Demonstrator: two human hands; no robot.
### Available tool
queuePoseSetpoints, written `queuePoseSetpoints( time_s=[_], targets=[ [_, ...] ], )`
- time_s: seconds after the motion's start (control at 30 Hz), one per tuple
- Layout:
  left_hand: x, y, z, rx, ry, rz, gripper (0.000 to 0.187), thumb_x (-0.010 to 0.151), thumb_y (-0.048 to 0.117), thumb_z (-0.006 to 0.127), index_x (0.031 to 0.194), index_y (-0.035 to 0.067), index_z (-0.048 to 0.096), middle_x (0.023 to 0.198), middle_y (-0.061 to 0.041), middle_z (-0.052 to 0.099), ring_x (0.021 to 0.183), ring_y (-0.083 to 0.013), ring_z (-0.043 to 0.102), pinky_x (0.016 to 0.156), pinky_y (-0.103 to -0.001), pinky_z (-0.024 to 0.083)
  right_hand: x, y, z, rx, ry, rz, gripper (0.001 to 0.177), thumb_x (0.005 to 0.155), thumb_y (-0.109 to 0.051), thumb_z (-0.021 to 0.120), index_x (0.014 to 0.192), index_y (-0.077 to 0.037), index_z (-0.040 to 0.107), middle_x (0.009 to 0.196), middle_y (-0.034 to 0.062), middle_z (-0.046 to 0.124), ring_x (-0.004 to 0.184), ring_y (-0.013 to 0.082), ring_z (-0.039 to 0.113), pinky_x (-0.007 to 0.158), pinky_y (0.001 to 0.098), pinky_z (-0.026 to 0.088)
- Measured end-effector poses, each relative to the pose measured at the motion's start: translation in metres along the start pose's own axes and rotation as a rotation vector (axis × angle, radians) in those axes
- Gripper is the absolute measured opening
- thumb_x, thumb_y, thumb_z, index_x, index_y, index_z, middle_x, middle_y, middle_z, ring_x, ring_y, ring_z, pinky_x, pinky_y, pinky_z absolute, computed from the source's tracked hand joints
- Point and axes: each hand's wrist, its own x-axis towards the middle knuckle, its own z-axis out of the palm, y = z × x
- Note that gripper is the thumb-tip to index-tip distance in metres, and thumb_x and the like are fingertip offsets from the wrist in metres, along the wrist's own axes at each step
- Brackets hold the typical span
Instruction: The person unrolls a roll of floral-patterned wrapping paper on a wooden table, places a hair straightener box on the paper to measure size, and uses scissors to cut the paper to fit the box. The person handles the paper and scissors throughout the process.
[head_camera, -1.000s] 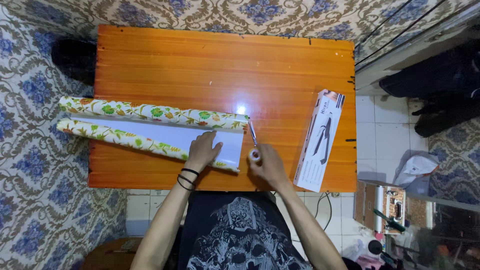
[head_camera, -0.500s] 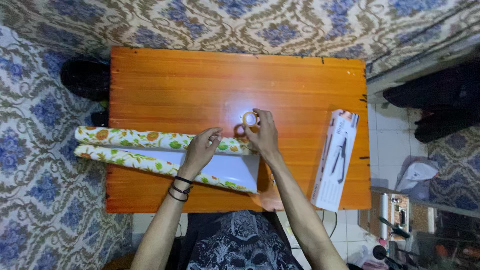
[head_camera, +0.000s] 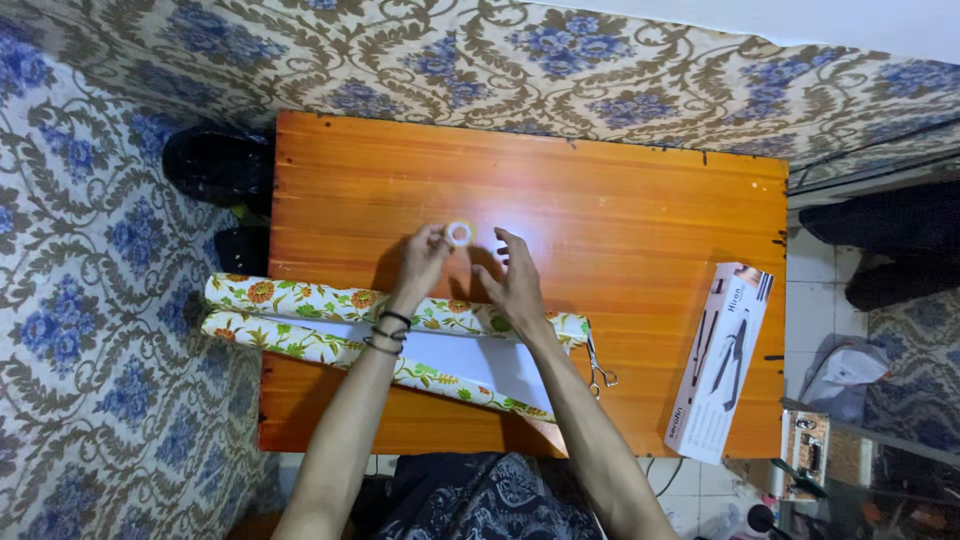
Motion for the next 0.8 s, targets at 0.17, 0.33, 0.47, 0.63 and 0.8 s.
queuePoseSetpoints(
  time_s=[0.17,0.33,0.47,0.63,0.8],
  targets=[
    [0.061,-0.025,-0.04,0.241,0.179,-0.03,0.028,0.095,0.024,0.073,0.113,0.002,0.071,0.092,-0.009,0.077,0.08,-0.0154,0.072,0.07,-0.031,0.056,-0.02,0.032,-0.018,0.039,0.058,0.112,0.062,0.087,-0.011,0.078,0.141,-0.001,0.05,0.133,0.0178,0.061,0.104,0.0281,0.066,0.089,0.0389,0.056],
    [0.1,-0.022,-0.064,0.402,0.31,0.104,0.025,0.094,0.022,0.069,0.109,0.002,0.071,0.092,-0.012,0.077,0.083,-0.022,0.075,0.072,-0.035,0.057,-0.059,0.056,-0.053,-0.011,0.164,0.275,0.055,0.091,-0.013,0.075,0.14,-0.001,0.052,0.134,0.0163,0.063,0.104,0.0256,0.068,0.085,0.0372,0.058],
    [0.094,0.025,-0.06,0.533,0.349,0.013,0.022,0.096,0.027,0.071,0.103,0.007,0.073,0.095,-0.013,0.077,0.087,-0.0286,0.074,0.075,-0.04,0.056,-0.09,0.064,-0.079,-0.065,0.196,0.357,0.055,0.091,-0.013,0.076,0.139,-0.001,0.052,0.133,0.0162,0.064,0.103,0.0256,0.068,0.081,0.0372,0.057],
    [0.074,0.073,-0.053,0.741,0.368,-0.048,0.02,0.099,0.03,0.069,0.105,0.012,0.075,0.102,-0.015,0.074,0.091,-0.0386,0.068,0.074,-0.048,0.052,-0.12,0.07,-0.091,-0.086,0.269,0.381,0.049,0.093,-0.011,0.073,0.137,-0.001,0.055,0.129,0.0158,0.066,0.101,0.0231,0.07,0.078,0.0368,0.055],
    [0.075,0.065,-0.048,0.699,0.352,0.085,0.018,0.098,0.022,0.066,0.106,0.006,0.07,0.097,-0.017,0.072,0.09,-0.0377,0.069,0.076,-0.049,0.053,-0.152,0.075,-0.104,-0.115,0.36,0.395,0.04,0.093,-0.012,0.073,0.13,-0.001,0.063,0.116,0.0138,0.071,0.092,0.0208,0.071,0.079,0.0342,0.056]
  ],
)
